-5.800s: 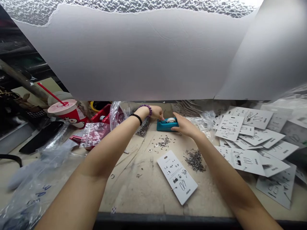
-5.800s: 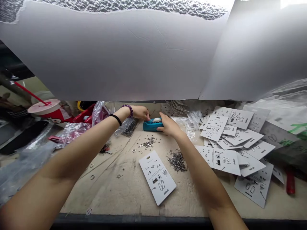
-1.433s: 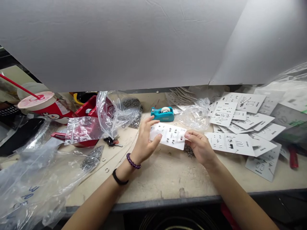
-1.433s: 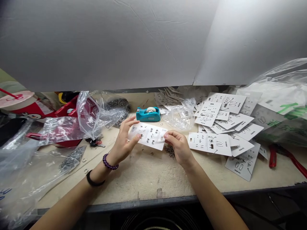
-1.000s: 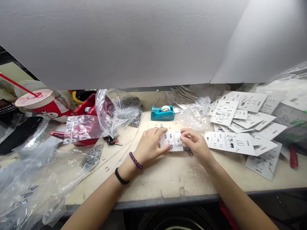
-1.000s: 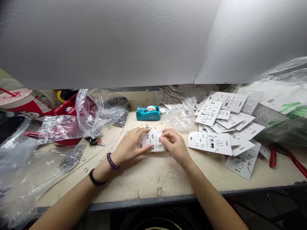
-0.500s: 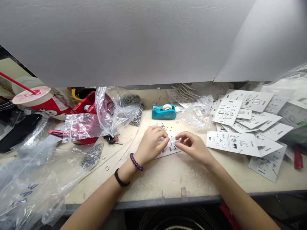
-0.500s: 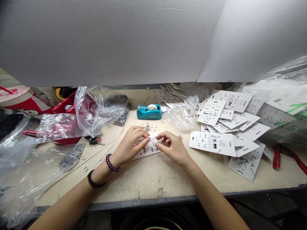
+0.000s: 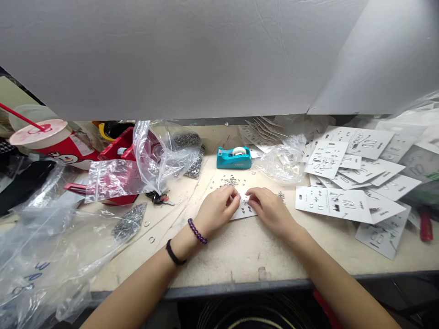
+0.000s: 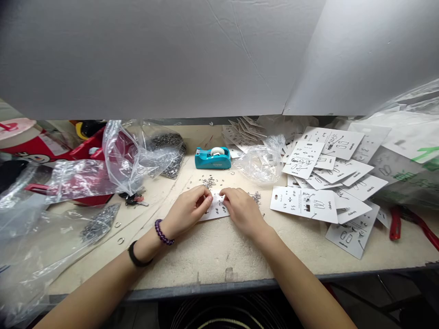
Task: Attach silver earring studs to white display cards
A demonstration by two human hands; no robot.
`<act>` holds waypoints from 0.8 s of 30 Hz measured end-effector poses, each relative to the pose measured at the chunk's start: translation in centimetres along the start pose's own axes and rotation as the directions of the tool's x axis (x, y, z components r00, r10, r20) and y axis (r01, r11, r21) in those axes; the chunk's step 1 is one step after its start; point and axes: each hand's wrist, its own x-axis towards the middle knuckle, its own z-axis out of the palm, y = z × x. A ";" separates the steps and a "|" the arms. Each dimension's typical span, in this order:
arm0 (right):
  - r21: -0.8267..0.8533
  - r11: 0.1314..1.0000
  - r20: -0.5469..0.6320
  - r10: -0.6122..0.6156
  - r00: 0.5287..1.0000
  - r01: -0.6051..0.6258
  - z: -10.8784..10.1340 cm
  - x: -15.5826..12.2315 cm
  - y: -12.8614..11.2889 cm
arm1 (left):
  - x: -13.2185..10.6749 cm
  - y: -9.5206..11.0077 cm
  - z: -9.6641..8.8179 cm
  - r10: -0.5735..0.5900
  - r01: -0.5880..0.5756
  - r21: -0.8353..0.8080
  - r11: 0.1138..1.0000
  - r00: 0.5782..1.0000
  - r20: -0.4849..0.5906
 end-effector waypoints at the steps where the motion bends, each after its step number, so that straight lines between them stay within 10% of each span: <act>1: -0.008 1.000 -0.003 0.008 1.000 -0.008 0.1 0.0 0.0 | 0.0 0.0 0.0 -0.002 0.002 0.004 1.000 1.000 0.001; 11: 0.305 0.952 -0.181 0.059 0.982 -0.001 -1.7 -0.2 -0.3 | 0.0 -0.1 -0.4 0.008 -0.011 -0.066 0.998 0.999 -0.049; 20: 0.230 0.968 -0.385 0.183 0.904 -0.098 -3.1 -2.0 -1.1 | -0.2 0.1 -1.4 0.104 -0.101 0.025 0.995 0.986 -0.130; 22: 0.146 0.981 -0.554 0.191 0.811 -0.131 -5.7 -3.7 0.2 | 0.0 -0.6 -1.4 0.138 -0.135 0.081 0.988 0.990 -0.035; 24: 0.112 0.961 -0.817 0.233 0.527 -0.252 -9.4 -6.4 2.9 | 0.0 -1.1 -1.5 0.163 -0.172 0.153 0.973 0.984 0.071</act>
